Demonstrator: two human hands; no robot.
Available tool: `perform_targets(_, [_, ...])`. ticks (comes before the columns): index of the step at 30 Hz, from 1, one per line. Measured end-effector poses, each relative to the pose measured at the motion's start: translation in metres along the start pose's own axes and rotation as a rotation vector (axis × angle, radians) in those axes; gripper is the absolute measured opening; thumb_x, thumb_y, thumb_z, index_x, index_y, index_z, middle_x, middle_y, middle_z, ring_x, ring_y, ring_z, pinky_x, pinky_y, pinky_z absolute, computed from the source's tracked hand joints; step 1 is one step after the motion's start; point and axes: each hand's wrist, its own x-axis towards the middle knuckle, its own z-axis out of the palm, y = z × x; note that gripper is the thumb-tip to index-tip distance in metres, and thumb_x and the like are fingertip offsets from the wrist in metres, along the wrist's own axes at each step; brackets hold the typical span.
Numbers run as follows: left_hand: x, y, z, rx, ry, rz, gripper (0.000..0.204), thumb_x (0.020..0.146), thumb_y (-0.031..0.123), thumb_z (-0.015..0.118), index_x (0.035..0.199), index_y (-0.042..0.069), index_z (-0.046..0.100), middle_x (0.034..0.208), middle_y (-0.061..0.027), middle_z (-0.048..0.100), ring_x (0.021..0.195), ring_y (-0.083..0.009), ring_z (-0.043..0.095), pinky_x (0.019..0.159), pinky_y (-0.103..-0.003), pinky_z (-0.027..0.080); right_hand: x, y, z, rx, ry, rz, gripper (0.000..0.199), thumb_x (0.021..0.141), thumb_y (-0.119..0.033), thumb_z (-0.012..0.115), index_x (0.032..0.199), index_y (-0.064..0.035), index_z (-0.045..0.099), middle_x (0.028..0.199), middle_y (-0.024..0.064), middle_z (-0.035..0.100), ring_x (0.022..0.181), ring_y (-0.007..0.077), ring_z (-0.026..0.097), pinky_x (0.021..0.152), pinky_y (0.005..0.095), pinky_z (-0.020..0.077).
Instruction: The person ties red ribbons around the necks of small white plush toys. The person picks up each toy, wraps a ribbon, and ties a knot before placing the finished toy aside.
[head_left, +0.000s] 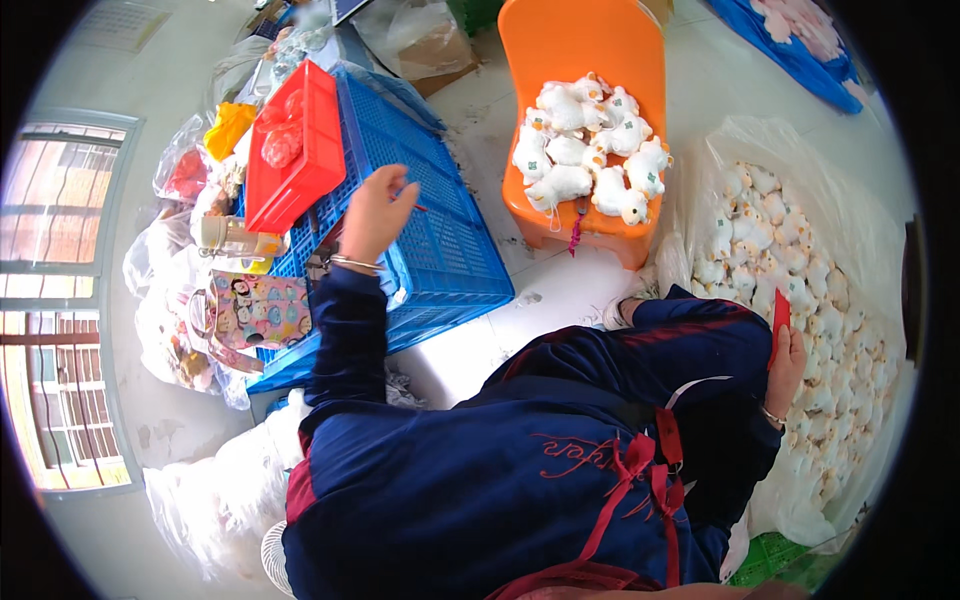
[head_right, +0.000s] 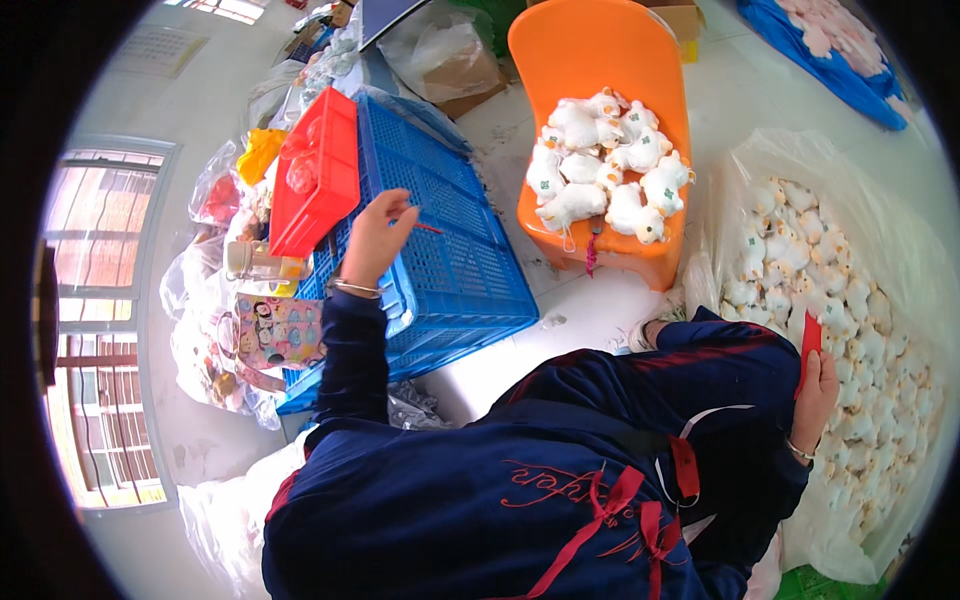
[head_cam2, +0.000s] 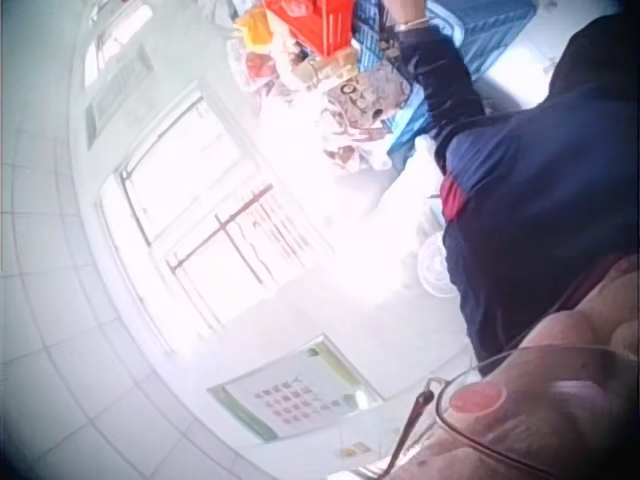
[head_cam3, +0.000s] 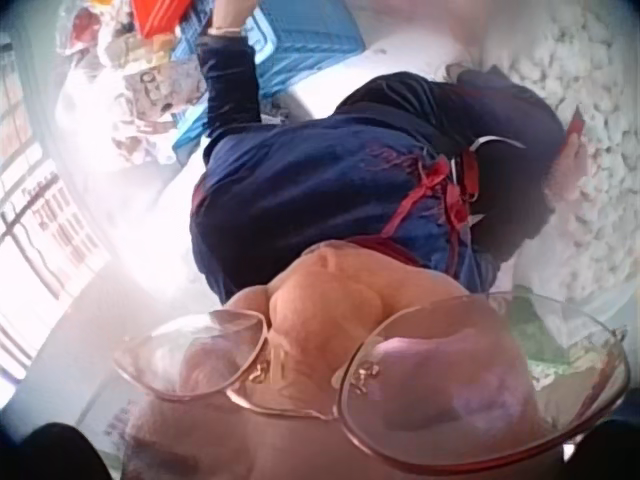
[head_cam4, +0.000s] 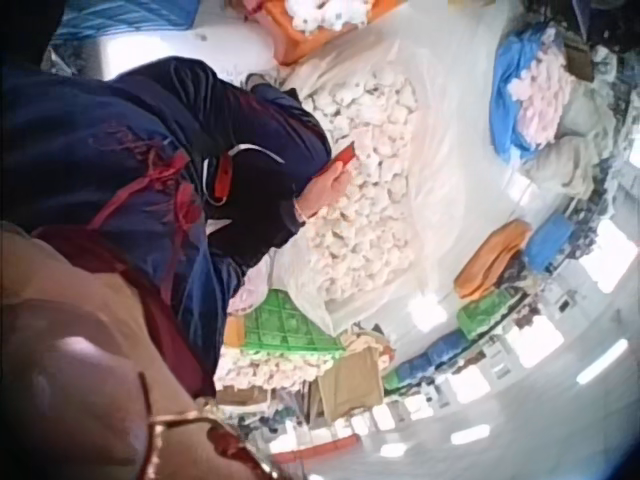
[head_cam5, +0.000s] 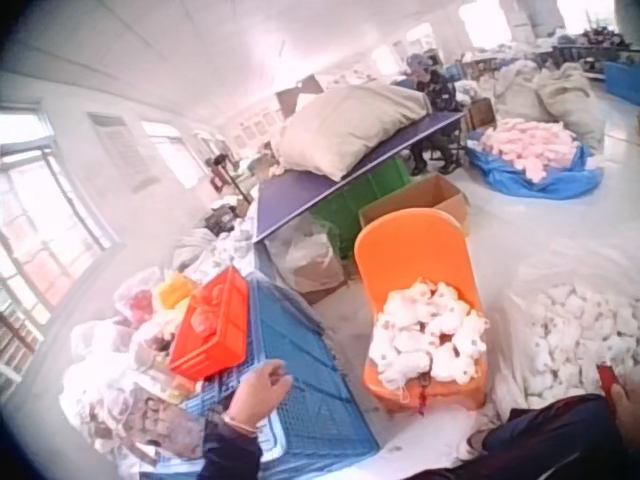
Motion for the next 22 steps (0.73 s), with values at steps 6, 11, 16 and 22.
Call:
perform_targets(6, [-0.027,-0.093,-0.069,0.649,-0.408,-0.157,0.096,0.071,0.034,0.083,0.151,-0.001,0.042,0.134,-0.0273,0.060,0.121,-0.0376,0.062,0.106,-0.040,0.048,-0.006,-0.006,0.003,0.115,0.025,-0.035,0.028,0.109,-0.026,0.053,0.090,-0.0061,0.059,0.077,-0.0074,0.046,0.068,0.0034,0.038,0.060,0.0227,0.0314])
perform_targets(11, [-0.005,-0.128,-0.079,0.427,-0.528,-0.227,0.102,0.067,0.038,0.088,0.149,-0.003,0.042,0.140,-0.0271,0.057,0.127,-0.0368,0.059,0.110,-0.040,0.045,-0.010,-0.004,0.005,0.136,0.075,-0.031,0.029,0.109,-0.027,0.053,0.091,-0.0051,0.061,0.078,-0.0068,0.049,0.069,0.0033,0.040,0.061,0.0224,0.0332])
perform_targets(16, [-0.002,-0.120,-0.093,0.290,-0.520,-0.178,0.093,0.067,0.034,0.088,0.141,-0.006,0.049,0.131,-0.0258,0.062,0.122,-0.0359,0.061,0.107,-0.040,0.048,-0.012,0.002,0.009,0.126,0.088,-0.035,0.026,0.107,-0.028,0.055,0.097,-0.0058,0.065,0.074,-0.0051,0.054,0.063,0.0027,0.046,0.054,0.0224,0.0367])
perform_targets(22, [0.011,-0.030,-0.105,0.156,-0.300,-0.005,0.093,0.069,0.030,0.087,0.144,-0.006,0.045,0.130,-0.0226,0.062,0.126,-0.0326,0.060,0.110,-0.038,0.045,-0.015,-0.006,0.002,0.364,0.266,-0.011,0.034,0.105,-0.014,0.051,0.138,-0.0105,0.056,0.075,-0.0040,0.056,0.057,0.0046,0.046,0.050,0.0220,0.0358])
